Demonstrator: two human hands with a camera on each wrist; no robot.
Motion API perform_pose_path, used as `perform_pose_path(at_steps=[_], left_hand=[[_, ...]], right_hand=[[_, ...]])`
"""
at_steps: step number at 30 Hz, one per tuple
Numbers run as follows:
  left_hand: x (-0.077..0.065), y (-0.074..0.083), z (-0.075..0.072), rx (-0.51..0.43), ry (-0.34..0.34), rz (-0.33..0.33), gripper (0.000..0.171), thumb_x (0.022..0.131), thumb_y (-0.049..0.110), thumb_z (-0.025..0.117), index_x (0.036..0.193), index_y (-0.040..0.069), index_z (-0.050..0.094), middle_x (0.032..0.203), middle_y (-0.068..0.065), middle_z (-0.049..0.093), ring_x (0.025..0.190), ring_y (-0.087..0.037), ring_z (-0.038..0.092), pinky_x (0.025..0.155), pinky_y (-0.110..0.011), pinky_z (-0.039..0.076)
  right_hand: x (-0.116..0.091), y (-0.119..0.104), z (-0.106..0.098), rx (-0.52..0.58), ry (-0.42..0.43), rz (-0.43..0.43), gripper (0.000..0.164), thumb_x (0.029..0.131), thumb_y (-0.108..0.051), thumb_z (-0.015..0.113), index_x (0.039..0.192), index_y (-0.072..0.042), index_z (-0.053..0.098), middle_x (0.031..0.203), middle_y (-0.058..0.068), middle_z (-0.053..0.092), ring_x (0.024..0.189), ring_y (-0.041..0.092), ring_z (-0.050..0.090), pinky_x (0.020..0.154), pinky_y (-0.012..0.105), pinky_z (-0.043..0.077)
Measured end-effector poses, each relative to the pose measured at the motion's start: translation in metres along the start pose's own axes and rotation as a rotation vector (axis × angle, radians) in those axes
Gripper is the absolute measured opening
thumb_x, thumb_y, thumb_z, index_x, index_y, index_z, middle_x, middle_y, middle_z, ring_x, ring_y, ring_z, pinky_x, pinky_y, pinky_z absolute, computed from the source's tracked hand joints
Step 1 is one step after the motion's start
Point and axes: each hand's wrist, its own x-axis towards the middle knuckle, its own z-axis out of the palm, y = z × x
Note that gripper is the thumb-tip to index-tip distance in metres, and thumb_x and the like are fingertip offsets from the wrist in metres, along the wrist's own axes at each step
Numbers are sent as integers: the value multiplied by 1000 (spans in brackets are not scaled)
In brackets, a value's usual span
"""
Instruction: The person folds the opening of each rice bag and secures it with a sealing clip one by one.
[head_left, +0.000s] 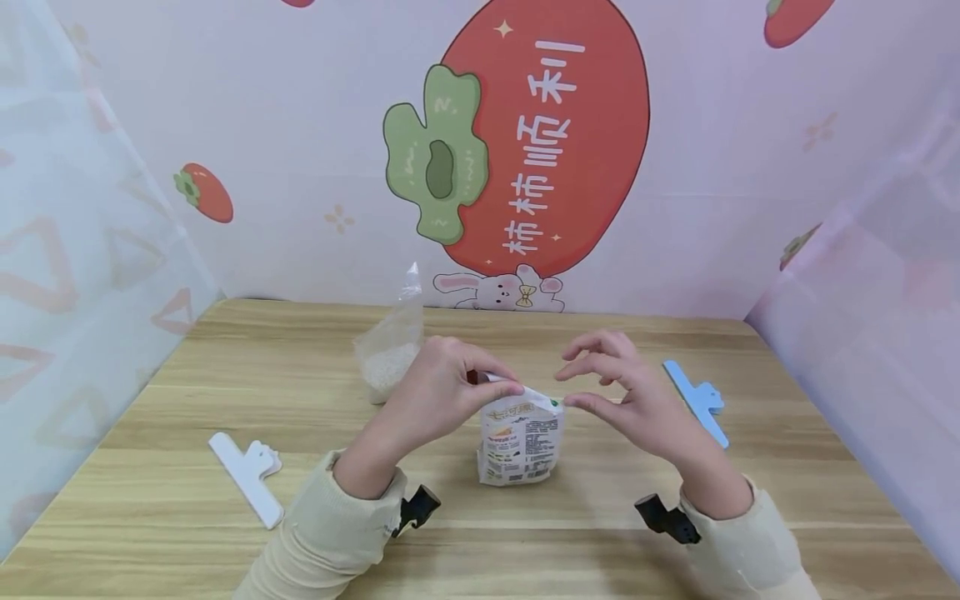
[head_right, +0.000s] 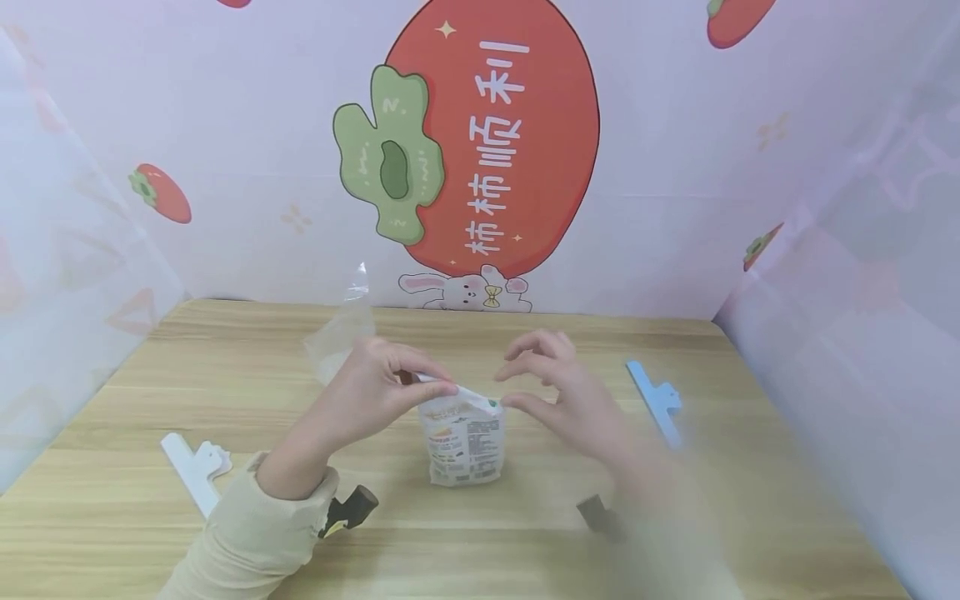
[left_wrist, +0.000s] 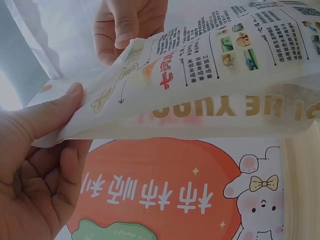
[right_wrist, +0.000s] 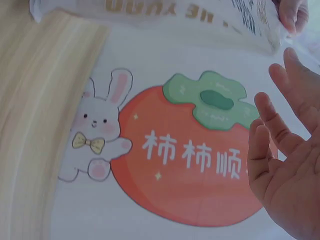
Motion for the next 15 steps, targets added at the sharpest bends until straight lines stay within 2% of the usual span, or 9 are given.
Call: perform_pose_path(at_steps=[6,10,15], left_hand=[[0,-1,0,-5,-11,-23,6,83,19,81,88,14,81,73,7,73,59,-4,54,57,-21,47],[1,-2,0,-15,-13,-24,7,83,18,81,87,14,81,73,7,73,59,-5,54,56,-20,46],[1,-2,0,-10,-16,-23,7,83,19,81,87,14,81,73,7,73,59,-4,53,56,-20,45]], right_hand=[[-6,9,-15,-34,99,38,37,73,10,79,102,-13,73,111,6,64,112,6,50,83,19,46],[-12,19,-25,-52,156,68,39,72,13,79,103,-10,74,113,0,64,112,5,51,86,13,44],[-19,29,-38,-77,190,149,35,76,12,77,105,-6,73,114,-9,64,114,0,50,88,8,42]])
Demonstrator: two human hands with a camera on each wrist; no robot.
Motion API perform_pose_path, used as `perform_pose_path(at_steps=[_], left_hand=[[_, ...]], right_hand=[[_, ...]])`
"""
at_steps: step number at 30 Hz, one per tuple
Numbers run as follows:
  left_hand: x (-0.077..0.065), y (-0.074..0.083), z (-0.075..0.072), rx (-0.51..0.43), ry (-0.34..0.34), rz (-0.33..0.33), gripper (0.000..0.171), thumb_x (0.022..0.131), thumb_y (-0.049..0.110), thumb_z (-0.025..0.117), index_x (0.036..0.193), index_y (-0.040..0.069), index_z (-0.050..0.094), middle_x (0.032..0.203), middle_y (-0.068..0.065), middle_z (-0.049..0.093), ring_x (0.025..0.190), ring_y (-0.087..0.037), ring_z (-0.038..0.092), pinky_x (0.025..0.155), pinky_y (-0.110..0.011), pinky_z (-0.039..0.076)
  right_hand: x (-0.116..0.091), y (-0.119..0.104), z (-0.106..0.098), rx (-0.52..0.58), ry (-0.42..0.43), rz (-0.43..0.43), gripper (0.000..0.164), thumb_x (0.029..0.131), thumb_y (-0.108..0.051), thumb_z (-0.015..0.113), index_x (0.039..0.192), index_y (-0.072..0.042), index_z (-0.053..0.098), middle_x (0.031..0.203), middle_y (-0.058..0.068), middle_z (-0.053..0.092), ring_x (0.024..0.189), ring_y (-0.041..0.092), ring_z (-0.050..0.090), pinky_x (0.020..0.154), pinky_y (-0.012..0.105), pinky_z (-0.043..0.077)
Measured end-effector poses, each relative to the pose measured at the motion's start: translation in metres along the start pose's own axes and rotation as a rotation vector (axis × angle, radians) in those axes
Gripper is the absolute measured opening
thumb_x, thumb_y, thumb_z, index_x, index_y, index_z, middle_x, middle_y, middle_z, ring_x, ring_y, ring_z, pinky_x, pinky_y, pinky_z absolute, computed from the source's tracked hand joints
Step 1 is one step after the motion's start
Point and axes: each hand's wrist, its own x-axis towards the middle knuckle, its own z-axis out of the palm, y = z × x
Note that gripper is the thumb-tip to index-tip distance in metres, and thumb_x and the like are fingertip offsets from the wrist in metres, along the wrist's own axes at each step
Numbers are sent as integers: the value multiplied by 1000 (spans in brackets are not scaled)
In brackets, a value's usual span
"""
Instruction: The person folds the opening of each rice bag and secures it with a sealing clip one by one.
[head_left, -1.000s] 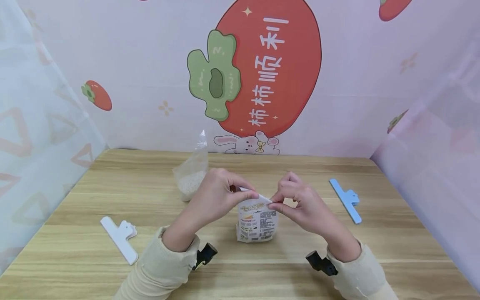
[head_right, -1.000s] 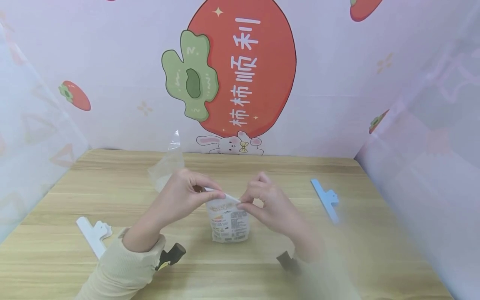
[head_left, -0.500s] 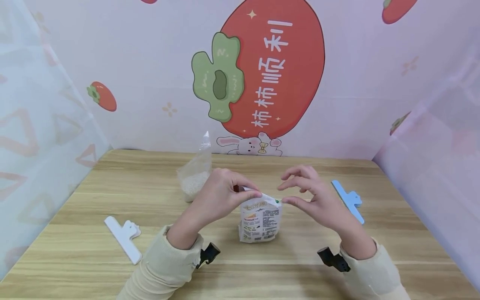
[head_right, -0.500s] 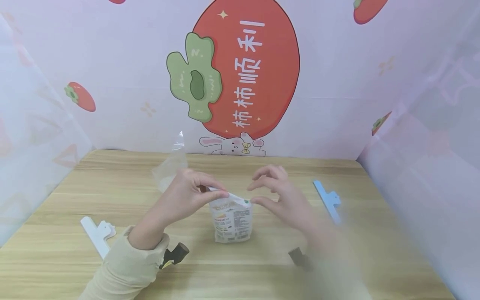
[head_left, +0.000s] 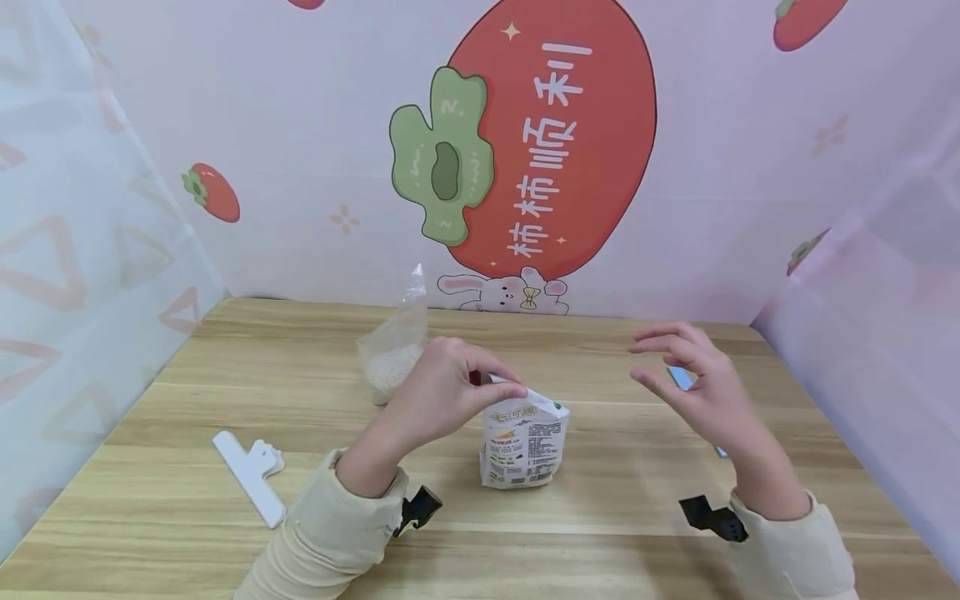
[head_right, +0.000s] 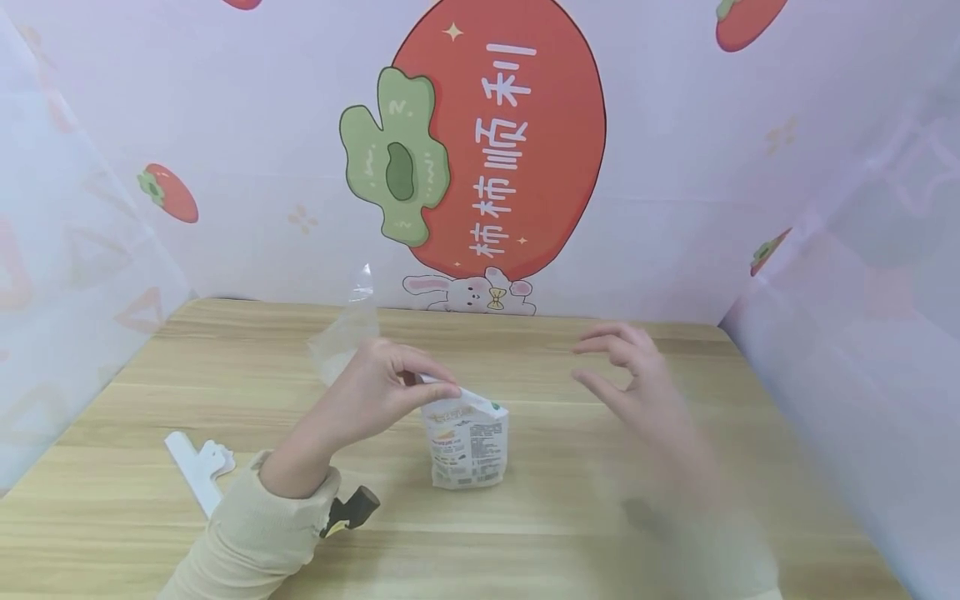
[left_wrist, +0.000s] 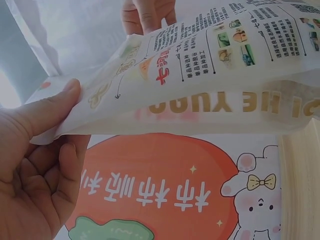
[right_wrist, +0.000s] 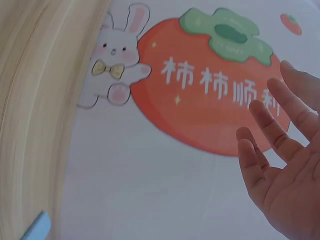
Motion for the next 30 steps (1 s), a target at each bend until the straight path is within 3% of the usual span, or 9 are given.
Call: perform_pose_path(at_steps=[11,23,30], left_hand=[[0,1,0,3,1,-17,8,83,20,81,88,14,81,72,8,72,60,-5,53,57,-20,45],[0,1,0,7,-7,-44,7,83,21,81,88,15,81,71,9,71,61,-7,53,58,-21,45],[-1,2,-1,3,-8,-54,7,83,20,81,88,15,81,72,8,71,62,-7,53,58,-21,45]], right_hand=[[-9,42,-27,-65,-15,211,27,88,-3,73,115,-5,70,118,-22,55,115,-11,43,85,1,38],[-26,93,-49,-106,-34,359,23,94,-12,69,117,-7,66,107,-31,51,94,-9,47,77,1,38],[-35,112,-54,-125,-117,521,42,98,-29,64,127,1,59,108,-38,43,93,-13,41,68,10,42]])
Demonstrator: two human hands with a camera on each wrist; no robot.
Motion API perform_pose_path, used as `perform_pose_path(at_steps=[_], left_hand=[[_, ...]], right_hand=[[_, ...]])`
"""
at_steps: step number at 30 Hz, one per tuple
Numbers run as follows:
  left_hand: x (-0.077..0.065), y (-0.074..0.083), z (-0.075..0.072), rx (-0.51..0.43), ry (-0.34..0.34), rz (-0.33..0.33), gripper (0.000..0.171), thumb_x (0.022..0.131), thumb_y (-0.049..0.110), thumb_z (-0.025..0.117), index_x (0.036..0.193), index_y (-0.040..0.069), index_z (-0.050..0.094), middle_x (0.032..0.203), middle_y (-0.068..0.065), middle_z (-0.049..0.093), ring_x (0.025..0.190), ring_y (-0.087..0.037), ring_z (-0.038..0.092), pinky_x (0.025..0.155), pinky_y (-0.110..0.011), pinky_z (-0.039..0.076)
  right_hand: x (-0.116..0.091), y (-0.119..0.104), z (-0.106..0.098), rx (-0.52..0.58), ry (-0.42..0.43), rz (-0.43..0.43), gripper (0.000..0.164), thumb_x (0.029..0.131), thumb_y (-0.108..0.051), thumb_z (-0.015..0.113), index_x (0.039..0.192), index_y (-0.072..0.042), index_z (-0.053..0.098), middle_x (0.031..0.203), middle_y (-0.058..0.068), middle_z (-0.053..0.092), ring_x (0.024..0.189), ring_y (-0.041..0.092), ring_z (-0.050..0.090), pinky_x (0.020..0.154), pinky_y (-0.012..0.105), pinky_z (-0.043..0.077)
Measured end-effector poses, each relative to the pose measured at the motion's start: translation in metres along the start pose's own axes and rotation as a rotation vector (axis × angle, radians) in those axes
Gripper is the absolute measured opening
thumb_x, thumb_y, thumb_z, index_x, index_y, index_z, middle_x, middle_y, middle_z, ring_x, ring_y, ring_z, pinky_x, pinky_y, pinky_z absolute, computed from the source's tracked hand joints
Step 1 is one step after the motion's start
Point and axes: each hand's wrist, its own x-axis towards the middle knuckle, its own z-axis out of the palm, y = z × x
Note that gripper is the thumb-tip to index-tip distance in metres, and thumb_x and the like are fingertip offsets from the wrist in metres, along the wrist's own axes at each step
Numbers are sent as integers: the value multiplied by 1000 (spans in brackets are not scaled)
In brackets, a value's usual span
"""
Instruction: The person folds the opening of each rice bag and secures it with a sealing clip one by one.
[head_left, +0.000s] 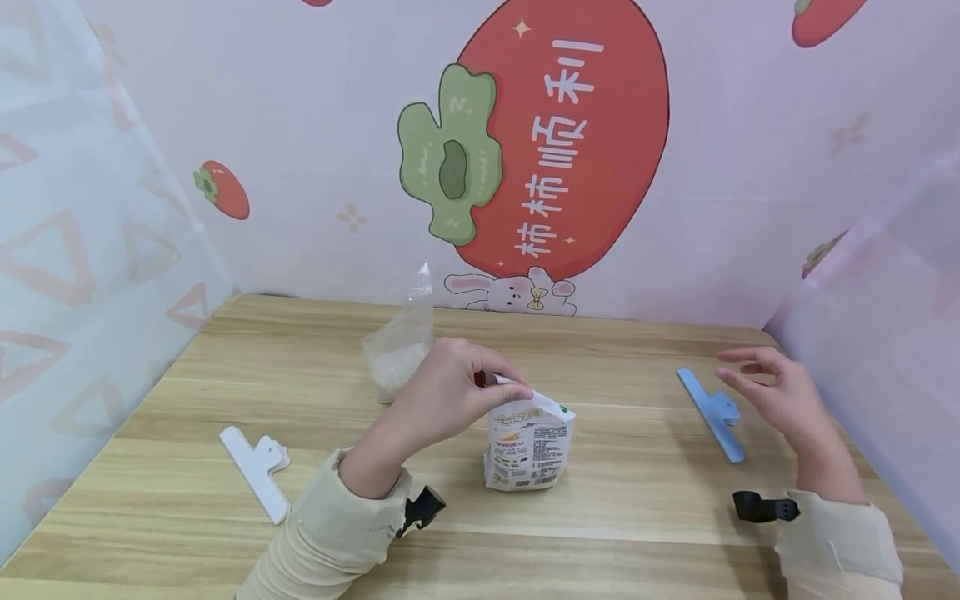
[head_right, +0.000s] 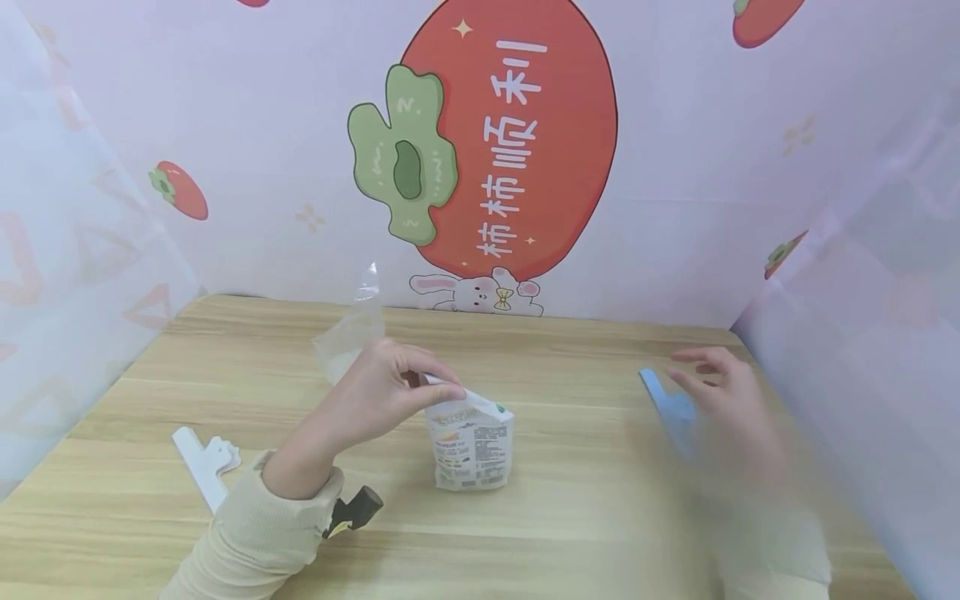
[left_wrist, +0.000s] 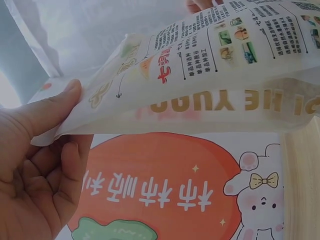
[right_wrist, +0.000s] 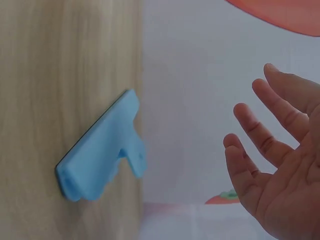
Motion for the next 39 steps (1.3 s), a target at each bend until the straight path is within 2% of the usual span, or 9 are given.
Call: perform_pose_path(at_steps=[2,7,9,14,19,24,31,35,39], left_hand=[[0,0,0,4,1,4,7,83,20,81,88,15,81,71,8,71,61,-7,53,58,-21,45],[0,0,0,21,1,11,7,83,21,81,88,16,81,71,9,71,60,-6,53,58,-21,45],[0,0,0,24,-3,15,8,83,21,81,88,16,81,72,9,71,61,-6,53,58,-21,45],[1,1,1,21,-13,33,8,83,21,81,88,15,81,72,8,71,60,-6,53,57,-20,45],[2,2,1,23,-15,35,8,83,21,81,88,14,81,72,8,71,59,-5,53,56,-20,45],[2,2,0,24,-11,40,8,83,21,81,87,14,81,73,7,72,60,-4,53,57,-20,46],[2,1,0,31,-4,48,8,83,20,81,87,14,81,74,7,72,61,-4,53,58,-20,46],[1,1,1,36,-2,51,8,83,21,81,87,14,81,74,7,72,61,-4,53,58,-20,46],[0,0,2,39,-4,47,8,83,21,81,88,14,81,74,7,72,61,-5,53,59,-20,46]], right_hand=[[1,6,0,-10,-21,42,46,98,-32,63,130,1,58,114,-27,48,96,-8,43,68,16,43],[4,21,3,-42,-91,128,54,100,-39,57,135,2,54,135,18,50,110,28,48,75,32,40],[4,28,4,-55,-108,149,55,101,-40,56,135,2,54,136,25,49,113,36,47,76,34,40],[4,43,3,-84,-131,163,55,99,-41,59,134,1,56,129,21,57,107,28,53,74,28,44],[4,48,3,-67,-166,186,56,99,-41,59,136,2,54,131,23,56,111,34,54,71,21,45],[5,48,2,-85,-216,176,55,101,-34,57,137,6,50,132,32,54,111,38,57,74,24,46],[6,54,4,-95,-294,141,52,101,-25,58,137,10,47,128,36,55,114,50,55,83,43,51],[7,57,6,-103,-310,119,47,99,-15,59,136,11,48,124,36,55,112,50,55,81,41,52],[6,57,8,-130,-299,106,44,95,-7,62,134,11,50,112,28,60,100,38,58,74,31,50]])
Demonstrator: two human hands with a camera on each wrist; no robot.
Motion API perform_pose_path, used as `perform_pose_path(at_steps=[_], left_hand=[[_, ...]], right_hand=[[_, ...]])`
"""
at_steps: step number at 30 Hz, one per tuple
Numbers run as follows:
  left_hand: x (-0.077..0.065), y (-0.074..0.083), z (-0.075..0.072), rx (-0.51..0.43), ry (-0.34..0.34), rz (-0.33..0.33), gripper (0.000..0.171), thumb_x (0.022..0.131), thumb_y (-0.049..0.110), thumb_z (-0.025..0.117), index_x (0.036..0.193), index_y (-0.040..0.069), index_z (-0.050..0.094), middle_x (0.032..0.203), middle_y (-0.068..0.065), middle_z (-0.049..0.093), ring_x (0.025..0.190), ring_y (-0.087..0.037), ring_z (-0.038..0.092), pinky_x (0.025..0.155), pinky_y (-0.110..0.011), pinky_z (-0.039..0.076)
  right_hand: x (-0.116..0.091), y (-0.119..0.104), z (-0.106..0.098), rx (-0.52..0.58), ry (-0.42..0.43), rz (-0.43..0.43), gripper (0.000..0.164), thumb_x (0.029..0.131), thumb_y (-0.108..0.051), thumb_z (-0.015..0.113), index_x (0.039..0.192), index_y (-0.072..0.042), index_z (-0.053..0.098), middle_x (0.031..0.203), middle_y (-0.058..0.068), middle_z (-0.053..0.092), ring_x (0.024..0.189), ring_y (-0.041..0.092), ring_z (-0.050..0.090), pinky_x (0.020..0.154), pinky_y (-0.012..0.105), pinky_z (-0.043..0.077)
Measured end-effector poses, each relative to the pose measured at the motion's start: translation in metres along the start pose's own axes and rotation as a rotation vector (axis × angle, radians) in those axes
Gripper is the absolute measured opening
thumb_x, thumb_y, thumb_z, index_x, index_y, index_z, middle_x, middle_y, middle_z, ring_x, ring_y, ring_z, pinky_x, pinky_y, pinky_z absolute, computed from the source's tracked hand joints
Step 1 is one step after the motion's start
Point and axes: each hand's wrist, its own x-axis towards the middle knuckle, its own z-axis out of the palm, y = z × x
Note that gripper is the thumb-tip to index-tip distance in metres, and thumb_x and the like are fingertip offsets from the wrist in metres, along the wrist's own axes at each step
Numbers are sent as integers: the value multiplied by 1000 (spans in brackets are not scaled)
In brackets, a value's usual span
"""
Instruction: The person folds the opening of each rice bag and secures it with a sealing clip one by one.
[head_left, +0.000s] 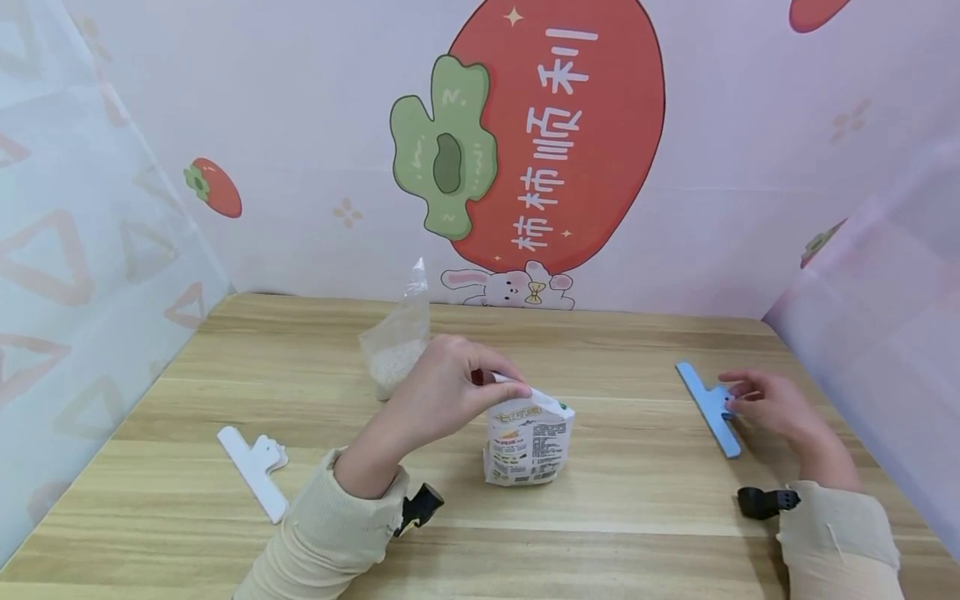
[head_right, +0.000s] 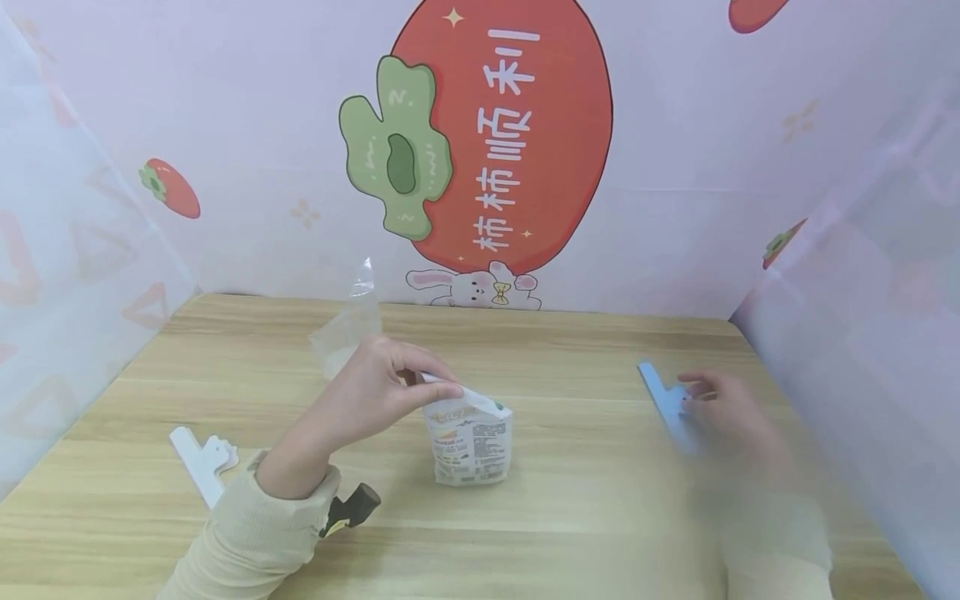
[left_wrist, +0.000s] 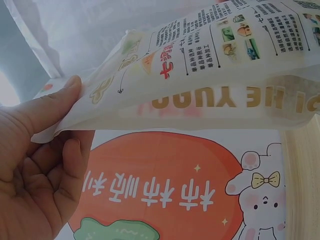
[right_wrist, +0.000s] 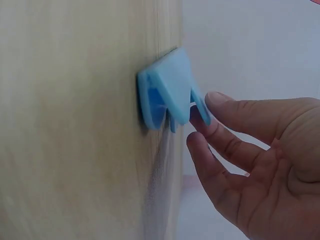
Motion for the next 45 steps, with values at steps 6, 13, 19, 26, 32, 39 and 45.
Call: perform_pose_path(at_steps=[6,13,19,26,32,39,45], left_hand=[[-1,0,0,-2,-3,-6,9,83,21,81,88,14,81,74,7,73,62,-5,53,59,-20,47],[-1,0,-1,-7,-3,-5,9,83,20,81,88,13,81,74,7,73,61,-5,53,58,-20,46],[-1,1,-1,-21,-10,-19,8,83,20,81,88,13,81,73,7,72,60,-5,53,57,-20,46],[0,0,-2,-28,-14,-19,7,84,19,80,88,13,81,72,5,72,59,-5,53,57,-20,45],[1,0,-1,-22,-19,-9,8,83,20,81,88,13,81,74,7,72,61,-5,53,57,-20,46],[2,0,0,-17,-26,-12,9,83,20,81,89,14,81,74,7,73,61,-7,53,57,-20,46],[1,0,-1,-19,-25,-14,8,83,19,81,89,13,81,74,7,73,60,-7,53,57,-20,45]], right_hand=[[0,-6,0,-38,7,-8,45,93,-2,63,133,14,49,99,17,62,84,16,52,65,20,44],[-1,-12,-4,-36,-15,46,47,96,-9,62,134,16,48,101,18,62,88,20,54,67,23,45],[-2,-12,-7,-25,-8,60,41,96,-12,62,126,16,56,104,21,66,86,15,55,66,23,47],[-4,-14,-9,26,-12,91,42,98,-10,58,126,19,53,104,24,65,77,7,57,64,22,51],[-6,-16,-9,6,-41,62,41,98,-15,60,125,16,55,105,22,61,83,12,59,66,22,52],[-6,-19,-8,34,5,-9,36,99,-13,58,122,15,54,110,29,62,84,0,57,67,20,51],[-5,-26,-9,53,90,-61,38,99,-11,59,127,14,53,107,27,65,78,-14,48,65,16,49]])
